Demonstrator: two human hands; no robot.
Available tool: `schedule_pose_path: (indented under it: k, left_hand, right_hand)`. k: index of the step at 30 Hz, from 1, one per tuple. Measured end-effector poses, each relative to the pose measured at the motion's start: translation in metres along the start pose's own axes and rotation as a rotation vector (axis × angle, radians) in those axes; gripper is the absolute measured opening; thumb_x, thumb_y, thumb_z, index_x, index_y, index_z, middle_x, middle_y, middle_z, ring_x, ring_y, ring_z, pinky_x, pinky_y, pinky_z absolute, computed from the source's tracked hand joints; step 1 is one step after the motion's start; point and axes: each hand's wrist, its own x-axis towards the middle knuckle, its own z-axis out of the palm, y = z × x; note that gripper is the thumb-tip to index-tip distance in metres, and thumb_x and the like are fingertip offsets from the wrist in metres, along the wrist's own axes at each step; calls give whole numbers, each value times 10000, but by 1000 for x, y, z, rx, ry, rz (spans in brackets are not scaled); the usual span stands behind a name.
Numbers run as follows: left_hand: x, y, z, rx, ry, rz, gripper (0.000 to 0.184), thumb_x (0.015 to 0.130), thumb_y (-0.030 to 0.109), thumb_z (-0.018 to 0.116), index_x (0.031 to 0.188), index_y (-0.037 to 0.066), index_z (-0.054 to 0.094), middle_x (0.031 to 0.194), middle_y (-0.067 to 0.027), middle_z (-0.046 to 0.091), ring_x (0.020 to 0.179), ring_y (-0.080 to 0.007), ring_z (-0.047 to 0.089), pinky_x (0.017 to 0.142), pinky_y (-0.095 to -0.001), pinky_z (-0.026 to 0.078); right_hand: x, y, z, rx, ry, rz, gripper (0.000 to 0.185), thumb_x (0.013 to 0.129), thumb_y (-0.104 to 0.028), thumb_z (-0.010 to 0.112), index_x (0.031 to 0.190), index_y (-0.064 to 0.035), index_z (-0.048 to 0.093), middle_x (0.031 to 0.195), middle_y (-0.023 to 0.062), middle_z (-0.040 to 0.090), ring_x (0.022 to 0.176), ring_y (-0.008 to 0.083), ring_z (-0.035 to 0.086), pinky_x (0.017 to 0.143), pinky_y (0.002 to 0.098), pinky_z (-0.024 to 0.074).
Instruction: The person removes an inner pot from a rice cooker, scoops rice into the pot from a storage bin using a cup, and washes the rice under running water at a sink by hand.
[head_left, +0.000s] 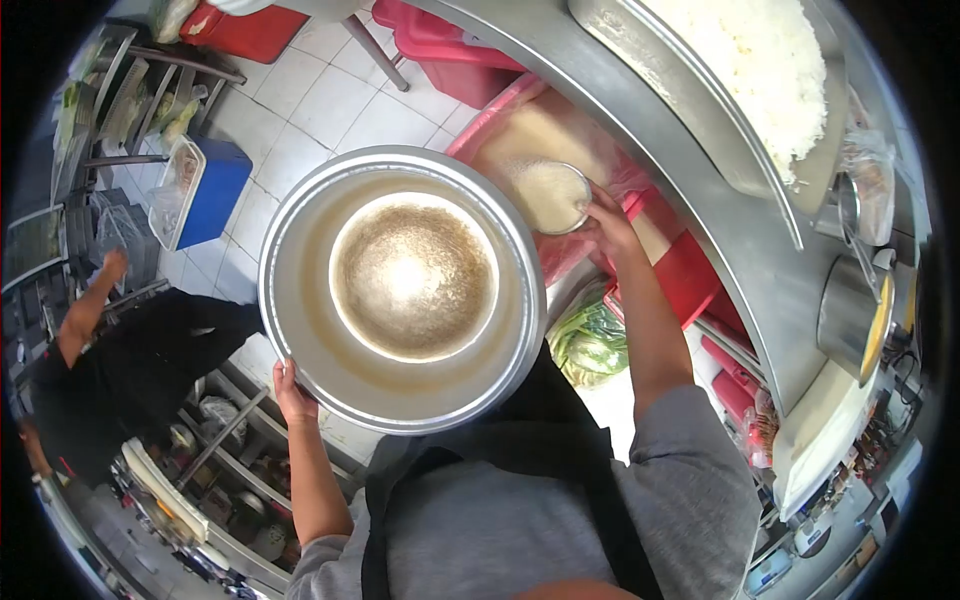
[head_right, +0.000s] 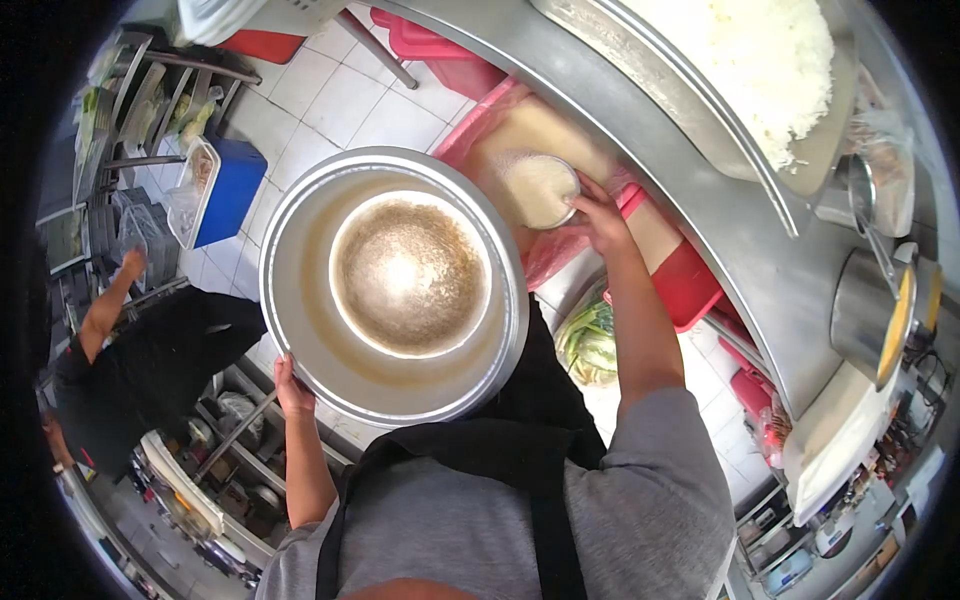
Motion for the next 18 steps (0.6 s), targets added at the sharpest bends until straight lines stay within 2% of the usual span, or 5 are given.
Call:
schedule_pose_path:
  k: [4,8,11,15,18]
  left_hand:
    - [4,-5,-7,-83,-40,-8,266,921,250,471,1125,81,491,1038,-78,589,972,-208,568,836,-357,475]
    - [-4,0,11,-81,80,-3,199,919,233,487,1065,100,510,995,-53,590,937,-187,565,812,-340,477]
    - [-10,5,15,-96,166,-5,153,901,193,536,1024,103,519,932,-53,598,873,-174,577,745,-324,496]
    - [-26,24,35,-83,184,-18,140,910,208,520,986,91,516,886,-55,610,800,-165,593,697,-312,507]
    - [-29,32,40,-86,188,-29,133,915,209,512,972,89,514,880,-54,615,774,-160,601,686,-306,514]
  right_hand:
    - [-54,-16,-9,197,-34,-211,607,791,-31,557,1357,-91,347,1223,120,500,1032,257,558,739,459,547]
    - [-132,-59,69,124,-22,-480,687,729,102,557,1360,-54,333,1256,120,467,1080,261,533,840,410,521]
    - [-157,-62,131,-181,-96,-655,816,622,156,660,1350,-36,345,1304,110,389,1129,255,489,923,380,471]
    - [-154,-48,186,-577,-178,-965,670,608,58,731,1232,-35,506,1368,114,240,1194,271,426,925,371,469]
    - [-157,-54,210,-976,-219,-1193,641,575,11,761,1178,-99,572,1347,127,283,1201,308,418,922,394,464]
